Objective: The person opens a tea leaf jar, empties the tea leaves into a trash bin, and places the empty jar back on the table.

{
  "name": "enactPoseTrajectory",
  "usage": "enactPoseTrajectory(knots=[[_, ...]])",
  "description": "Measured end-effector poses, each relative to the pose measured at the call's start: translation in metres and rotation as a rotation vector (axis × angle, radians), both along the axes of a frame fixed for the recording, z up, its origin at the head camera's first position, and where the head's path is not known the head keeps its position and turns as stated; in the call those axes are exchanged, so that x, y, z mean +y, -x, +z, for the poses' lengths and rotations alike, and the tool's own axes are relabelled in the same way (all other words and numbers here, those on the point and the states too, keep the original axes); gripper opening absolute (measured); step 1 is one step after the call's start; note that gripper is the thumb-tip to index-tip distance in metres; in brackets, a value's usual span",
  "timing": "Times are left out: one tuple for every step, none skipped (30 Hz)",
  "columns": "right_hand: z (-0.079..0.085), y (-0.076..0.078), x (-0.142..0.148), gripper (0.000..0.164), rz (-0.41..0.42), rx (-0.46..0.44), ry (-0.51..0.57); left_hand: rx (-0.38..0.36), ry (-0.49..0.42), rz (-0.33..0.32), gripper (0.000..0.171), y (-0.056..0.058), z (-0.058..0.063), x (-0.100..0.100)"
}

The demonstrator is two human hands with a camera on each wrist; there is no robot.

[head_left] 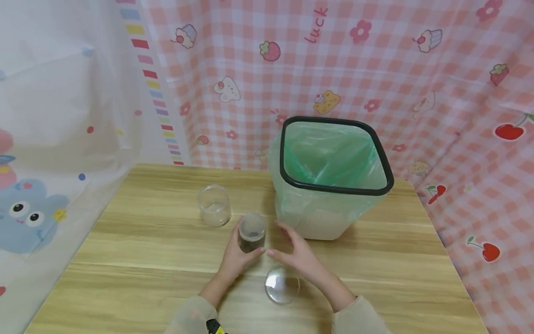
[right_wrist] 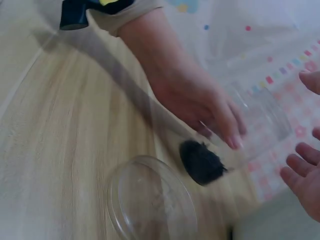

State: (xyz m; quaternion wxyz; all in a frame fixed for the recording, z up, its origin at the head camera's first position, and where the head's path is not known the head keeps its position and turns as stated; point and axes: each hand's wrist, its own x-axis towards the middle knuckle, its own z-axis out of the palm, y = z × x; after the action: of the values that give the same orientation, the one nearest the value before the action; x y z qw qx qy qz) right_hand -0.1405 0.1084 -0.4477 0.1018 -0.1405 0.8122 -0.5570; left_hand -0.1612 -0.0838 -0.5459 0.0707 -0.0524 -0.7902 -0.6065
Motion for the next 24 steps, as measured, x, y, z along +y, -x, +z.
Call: enactPoseTrajectory(knots=[[-0.002, 0.002, -0.005, 0.076, -0.002, 0.018, -0.011, 0.016, 0.001, 0.002, 0.102, 0.0, 0.0, 0.001], [-0.004, 0.003, -0.011, 0.079, -0.008, 0.035, -0.028, 0.019, -0.002, 0.004, 0.1, 0.0, -0.001, 0.002], [-0.005, 0.004, -0.016, 0.082, -0.019, 0.053, -0.048, 0.02, -0.005, 0.005, 0.098, 0.0, -0.001, 0.003], [-0.006, 0.005, -0.021, 0.085, -0.033, 0.065, -0.061, 0.015, -0.008, 0.007, 0.096, -0.001, -0.001, 0.004], [-0.006, 0.006, -0.026, 0.087, -0.045, 0.079, -0.071, 0.004, -0.016, 0.013, 0.094, -0.001, -0.001, 0.004], [-0.008, 0.007, -0.03, 0.089, -0.057, 0.088, -0.083, -0.007, -0.021, 0.02, 0.091, -0.002, 0.0, 0.005], [-0.009, 0.008, -0.034, 0.091, -0.067, 0.093, -0.093, -0.014, -0.017, 0.031, 0.089, -0.002, 0.0, 0.005], [-0.009, 0.009, -0.038, 0.093, -0.073, 0.099, -0.098, -0.024, -0.019, 0.04, 0.087, -0.002, 0.001, 0.006], [-0.01, 0.009, -0.041, 0.094, -0.077, 0.103, -0.1, -0.029, -0.017, 0.046, 0.086, -0.003, 0.001, 0.006], [-0.01, 0.01, -0.043, 0.095, -0.078, 0.107, -0.097, -0.029, -0.011, 0.048, 0.085, -0.003, 0.002, 0.006], [-0.011, 0.01, -0.045, 0.096, -0.077, 0.113, -0.095, -0.024, 0.001, 0.05, 0.083, -0.004, 0.002, 0.006], [-0.012, 0.01, -0.046, 0.096, -0.076, 0.118, -0.09, -0.022, 0.008, 0.047, 0.083, -0.004, 0.003, 0.006], [-0.012, 0.01, -0.047, 0.096, -0.073, 0.125, -0.085, -0.015, 0.025, 0.048, 0.082, -0.004, 0.003, 0.005], [-0.012, 0.01, -0.048, 0.096, -0.07, 0.132, -0.083, -0.009, 0.04, 0.048, 0.082, -0.005, 0.004, 0.005], [-0.012, 0.009, -0.048, 0.095, -0.068, 0.139, -0.086, -0.002, 0.056, 0.048, 0.081, -0.005, 0.004, 0.004], [-0.012, 0.009, -0.049, 0.095, -0.065, 0.15, -0.088, 0.007, 0.071, 0.048, 0.081, -0.006, 0.005, 0.002], [-0.012, 0.009, -0.049, 0.094, -0.06, 0.162, -0.092, 0.015, 0.083, 0.05, 0.08, -0.007, 0.006, 0.001], [-0.012, 0.009, -0.049, 0.093, -0.052, 0.175, -0.09, 0.023, 0.096, 0.052, 0.08, -0.008, 0.007, 0.0], [-0.012, 0.009, -0.048, 0.092, -0.047, 0.185, -0.086, 0.036, 0.114, 0.056, 0.08, -0.009, 0.008, -0.001], [-0.012, 0.008, -0.048, 0.091, -0.042, 0.193, -0.079, 0.053, 0.13, 0.057, 0.08, -0.01, 0.008, -0.002], [-0.012, 0.008, -0.047, 0.089, -0.039, 0.198, -0.069, 0.073, 0.14, 0.055, 0.08, -0.011, 0.009, -0.004], [-0.012, 0.008, -0.047, 0.088, -0.034, 0.2, -0.056, 0.101, 0.16, 0.054, 0.08, -0.012, 0.01, -0.005], [-0.012, 0.008, -0.046, 0.085, -0.031, 0.199, -0.041, 0.131, 0.185, 0.056, 0.08, -0.013, 0.011, -0.006], [-0.012, 0.007, -0.045, 0.083, -0.03, 0.194, -0.023, 0.162, 0.211, 0.063, 0.079, -0.013, 0.012, -0.007]])
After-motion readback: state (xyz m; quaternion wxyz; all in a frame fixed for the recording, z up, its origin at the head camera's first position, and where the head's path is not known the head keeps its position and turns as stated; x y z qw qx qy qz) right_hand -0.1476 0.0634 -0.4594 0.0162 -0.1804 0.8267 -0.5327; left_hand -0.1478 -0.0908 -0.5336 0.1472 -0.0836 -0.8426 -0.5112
